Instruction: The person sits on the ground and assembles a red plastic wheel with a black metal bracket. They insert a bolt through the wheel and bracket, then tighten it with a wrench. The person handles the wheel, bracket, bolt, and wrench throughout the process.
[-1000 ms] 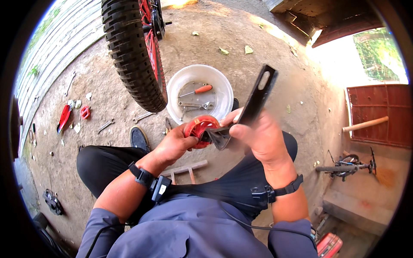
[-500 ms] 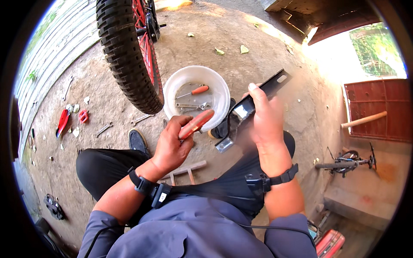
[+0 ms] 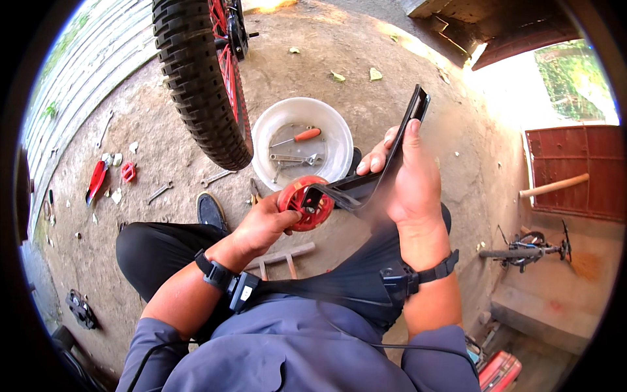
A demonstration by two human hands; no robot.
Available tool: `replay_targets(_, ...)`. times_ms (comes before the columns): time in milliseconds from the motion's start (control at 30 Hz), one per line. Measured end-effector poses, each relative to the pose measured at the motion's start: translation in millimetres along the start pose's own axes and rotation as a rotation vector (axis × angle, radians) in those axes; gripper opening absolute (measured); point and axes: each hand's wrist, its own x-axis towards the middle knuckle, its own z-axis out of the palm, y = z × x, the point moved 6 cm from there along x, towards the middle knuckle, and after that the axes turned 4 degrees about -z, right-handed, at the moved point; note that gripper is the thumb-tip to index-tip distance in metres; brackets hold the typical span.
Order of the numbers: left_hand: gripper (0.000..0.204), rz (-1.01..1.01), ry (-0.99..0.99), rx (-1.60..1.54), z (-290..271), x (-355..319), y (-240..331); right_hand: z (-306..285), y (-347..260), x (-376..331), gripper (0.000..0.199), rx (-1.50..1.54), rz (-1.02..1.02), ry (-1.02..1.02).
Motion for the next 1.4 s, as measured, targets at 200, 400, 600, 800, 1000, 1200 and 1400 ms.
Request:
replay_targets(200, 0.053, -0.029, 0.064, 0.051, 1, -5, 9, -9, -4, 1, 0.041, -0.017, -0.031, 0.190)
replay_targets(400, 0.051, 0.000, 0.061, 0.030, 0, -6, 10, -10, 4, 1, 0.040, -0.033, -0.003, 0.250)
replay_targets(600, 0.050, -0.019, 0.031, 0.016, 3, -5, 11, -12, 13, 3, 0.039, -0.035, -0.004, 0.282)
replay_targets(800, 0.046, 0.035, 0.020, -0.083, -5, 4, -8, -24, 24, 7, 0.034, 0.013, 0.046, 0.322)
replay_targets(1000, 0.044, 0.033, 0.106, -0.009, -18, 8, -23, -32, 40, 13, 0.030, 0.056, 0.108, 0.336)
replay_targets(1200, 0.041, 0.050, 0.182, 0.054, -18, 4, -19, -46, 56, 20, 0.028, 0.101, 0.174, 0.359)
replay_targets(1400, 0.043, 0.013, 0.245, 0.229, -13, -1, -6, -52, 66, 23, 0.029, 0.177, 0.206, 0.305)
